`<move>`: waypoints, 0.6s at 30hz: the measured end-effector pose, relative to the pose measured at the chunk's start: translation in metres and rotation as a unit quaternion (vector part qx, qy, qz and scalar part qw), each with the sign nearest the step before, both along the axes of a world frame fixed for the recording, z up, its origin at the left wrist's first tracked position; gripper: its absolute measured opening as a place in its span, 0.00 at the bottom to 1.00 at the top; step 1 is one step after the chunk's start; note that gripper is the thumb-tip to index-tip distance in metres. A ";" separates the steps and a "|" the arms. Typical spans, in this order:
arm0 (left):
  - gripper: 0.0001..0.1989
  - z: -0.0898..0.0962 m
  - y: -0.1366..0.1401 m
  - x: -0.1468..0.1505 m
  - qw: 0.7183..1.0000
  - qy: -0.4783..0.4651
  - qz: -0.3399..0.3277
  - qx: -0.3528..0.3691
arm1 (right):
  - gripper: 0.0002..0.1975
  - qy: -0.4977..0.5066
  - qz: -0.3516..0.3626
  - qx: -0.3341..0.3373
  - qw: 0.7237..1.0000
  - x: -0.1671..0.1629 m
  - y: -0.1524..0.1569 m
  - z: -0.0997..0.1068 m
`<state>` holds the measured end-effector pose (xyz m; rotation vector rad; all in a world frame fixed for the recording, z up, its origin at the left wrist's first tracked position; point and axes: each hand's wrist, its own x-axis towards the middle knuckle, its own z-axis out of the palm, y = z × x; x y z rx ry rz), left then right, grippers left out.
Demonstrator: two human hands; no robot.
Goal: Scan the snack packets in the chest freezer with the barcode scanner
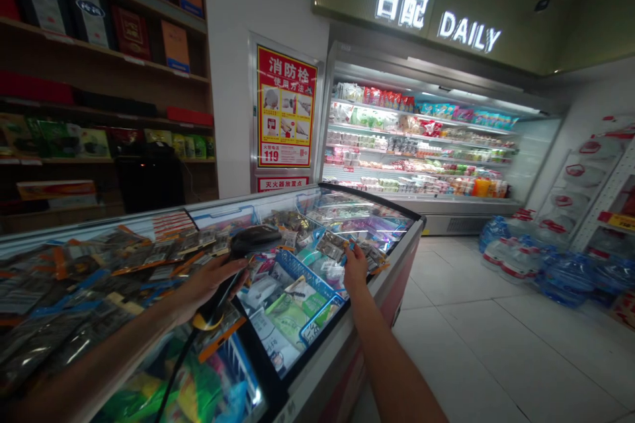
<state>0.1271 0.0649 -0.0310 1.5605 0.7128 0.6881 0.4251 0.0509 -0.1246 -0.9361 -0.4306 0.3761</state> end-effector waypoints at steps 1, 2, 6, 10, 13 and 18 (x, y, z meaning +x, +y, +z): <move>0.17 0.001 -0.001 0.000 1.000 -0.001 0.005 0.000 | 0.15 -0.001 -0.013 -0.013 1.000 0.002 0.001 0.000; 0.18 0.002 -0.001 0.000 1.000 -0.005 0.008 0.002 | 0.14 -0.004 -0.028 -0.028 0.999 0.005 0.002 0.000; 0.19 0.003 -0.004 0.003 0.999 -0.044 0.020 -0.001 | 0.12 -0.029 -0.086 -0.086 0.992 0.021 0.000 0.012; 0.18 0.008 -0.011 0.012 0.997 -0.069 0.022 -0.002 | 0.10 -0.084 -0.110 -0.111 0.984 0.020 -0.013 0.037; 0.18 0.010 -0.015 0.031 0.997 -0.072 0.005 0.015 | 0.08 -0.133 -0.060 -0.110 0.983 -0.010 -0.028 0.055; 0.30 -0.003 -0.025 0.087 0.994 -0.069 -0.002 0.080 | 0.18 -0.164 0.317 -0.092 0.930 -0.081 -0.056 0.074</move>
